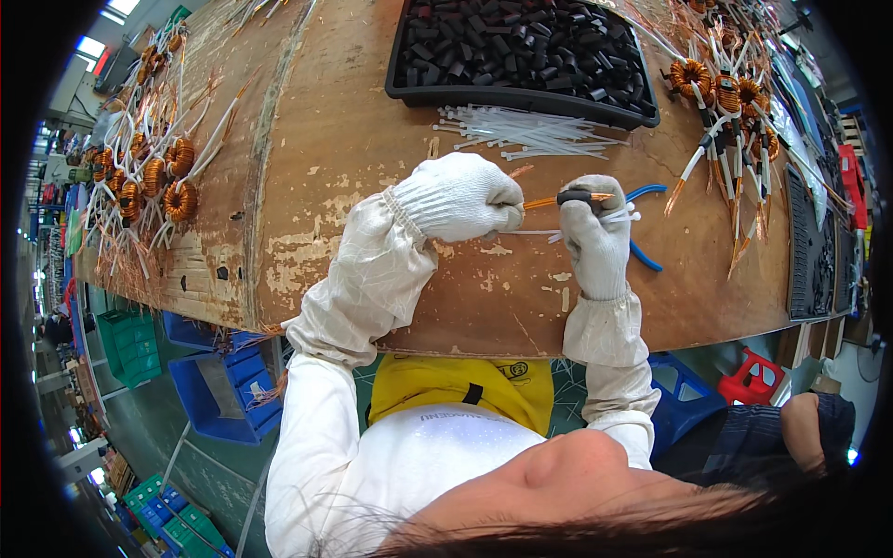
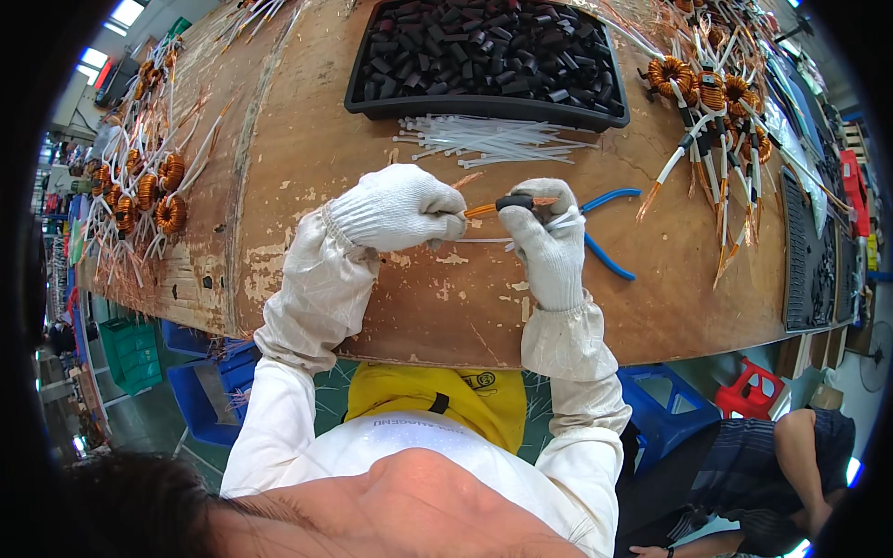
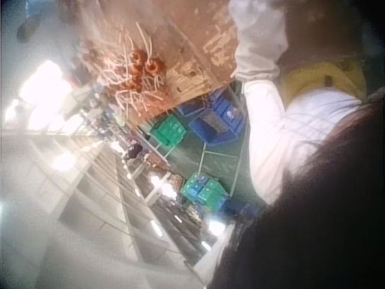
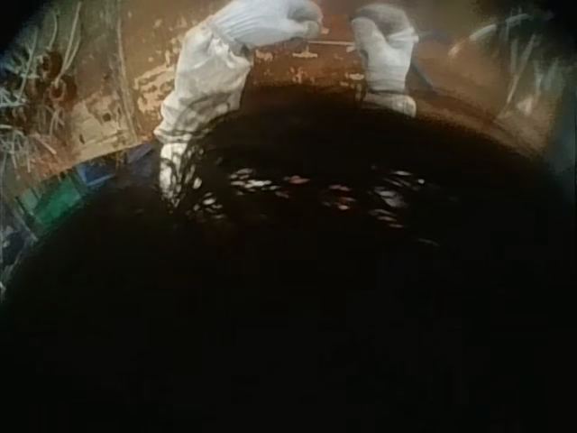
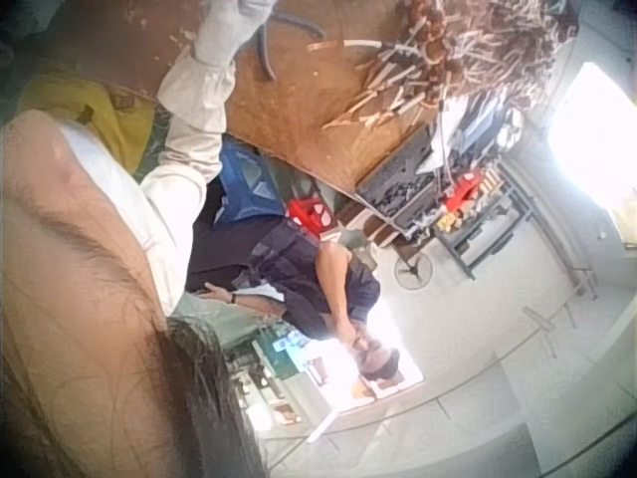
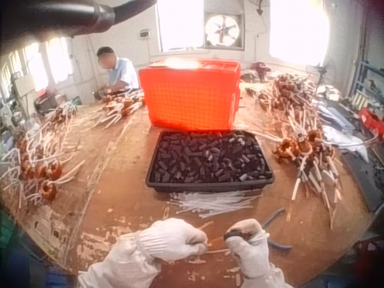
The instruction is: The recorder is assembling electrical components consisting of copper coils and white/black plastic housings at a workbench.
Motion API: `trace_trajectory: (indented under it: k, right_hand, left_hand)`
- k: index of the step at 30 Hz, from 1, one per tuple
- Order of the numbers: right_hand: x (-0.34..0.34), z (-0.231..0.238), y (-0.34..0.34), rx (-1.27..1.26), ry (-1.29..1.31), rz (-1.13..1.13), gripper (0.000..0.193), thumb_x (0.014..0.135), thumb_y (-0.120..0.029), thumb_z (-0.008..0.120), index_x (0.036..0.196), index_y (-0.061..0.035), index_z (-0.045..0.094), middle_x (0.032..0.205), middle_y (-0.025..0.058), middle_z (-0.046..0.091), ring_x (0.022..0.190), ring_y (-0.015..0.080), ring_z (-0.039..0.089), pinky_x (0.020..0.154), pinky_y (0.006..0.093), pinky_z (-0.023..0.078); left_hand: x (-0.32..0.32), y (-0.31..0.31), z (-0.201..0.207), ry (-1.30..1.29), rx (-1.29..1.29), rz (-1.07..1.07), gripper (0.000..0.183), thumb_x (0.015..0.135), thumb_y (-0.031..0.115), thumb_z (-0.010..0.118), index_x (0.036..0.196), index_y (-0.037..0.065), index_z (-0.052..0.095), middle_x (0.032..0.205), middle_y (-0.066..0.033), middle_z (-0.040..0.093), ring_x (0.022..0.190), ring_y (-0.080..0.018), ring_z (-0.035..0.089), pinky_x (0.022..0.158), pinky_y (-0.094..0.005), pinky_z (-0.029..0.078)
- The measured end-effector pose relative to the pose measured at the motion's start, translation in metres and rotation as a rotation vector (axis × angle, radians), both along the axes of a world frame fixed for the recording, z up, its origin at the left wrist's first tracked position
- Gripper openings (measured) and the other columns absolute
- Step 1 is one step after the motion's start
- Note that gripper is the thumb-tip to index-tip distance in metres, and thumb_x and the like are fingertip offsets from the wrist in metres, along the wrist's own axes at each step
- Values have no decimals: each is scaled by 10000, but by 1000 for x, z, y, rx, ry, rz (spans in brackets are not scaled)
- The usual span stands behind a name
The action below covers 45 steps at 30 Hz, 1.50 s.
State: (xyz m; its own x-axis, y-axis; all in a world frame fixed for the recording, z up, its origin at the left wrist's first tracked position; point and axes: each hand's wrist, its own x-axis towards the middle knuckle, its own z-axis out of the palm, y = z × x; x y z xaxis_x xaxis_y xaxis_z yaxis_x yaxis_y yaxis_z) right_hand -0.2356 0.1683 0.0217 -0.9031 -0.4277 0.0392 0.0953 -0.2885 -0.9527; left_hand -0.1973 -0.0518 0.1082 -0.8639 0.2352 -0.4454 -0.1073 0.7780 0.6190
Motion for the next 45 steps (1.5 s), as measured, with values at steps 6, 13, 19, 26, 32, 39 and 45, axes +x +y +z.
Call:
trace_trajectory:
  k: [6,13,19,26,32,39,45]
  right_hand:
    - [2,14,-9,-28,-52,59,223,954,-165,703,1151,-73,655,951,-8,701,593,-25,436,497,146,371]
    - [6,5,-7,102,9,48,276,908,-52,719,1166,-69,623,1024,11,675,825,46,581,727,208,501]
    - [8,16,-12,47,-59,23,282,883,-18,731,1131,-59,603,1013,12,657,882,65,607,775,217,512]
    - [4,11,-7,86,-57,-28,238,910,-90,735,1130,-59,651,958,-8,689,826,33,602,685,181,489]
    - [4,19,-9,135,5,41,207,913,-116,739,1093,-46,665,970,12,705,862,67,611,779,226,505]
    - [10,3,-15,235,79,156,247,890,-43,719,1119,-12,633,978,39,692,915,96,624,834,247,509]
    - [6,-1,-12,195,-6,24,176,965,-106,671,1120,-29,639,944,6,665,879,71,594,804,237,485]
  left_hand:
    - [0,-2,0,4,24,17,255,913,279,628,1052,126,776,851,-46,763,795,-203,727,741,-344,559]
    - [-1,0,-6,30,26,-10,257,900,274,624,1037,120,777,829,-48,758,775,-201,719,727,-341,548]
    - [-1,-1,-9,-22,89,79,209,901,219,683,1027,75,768,795,-64,746,717,-155,683,688,-306,530]
    - [-3,1,-6,-36,47,79,218,914,232,683,1031,68,767,793,-66,741,732,-142,676,708,-305,532]
    - [-2,-1,-6,-40,122,88,221,900,232,701,1032,68,768,783,-62,737,715,-147,662,690,-303,522]
    - [-7,2,-11,-47,-6,24,219,890,276,710,976,83,768,750,-69,716,676,-176,642,650,-334,497]
    - [-6,1,-5,-21,-140,-13,258,915,312,674,1032,98,759,825,-86,738,735,-199,679,689,-336,518]
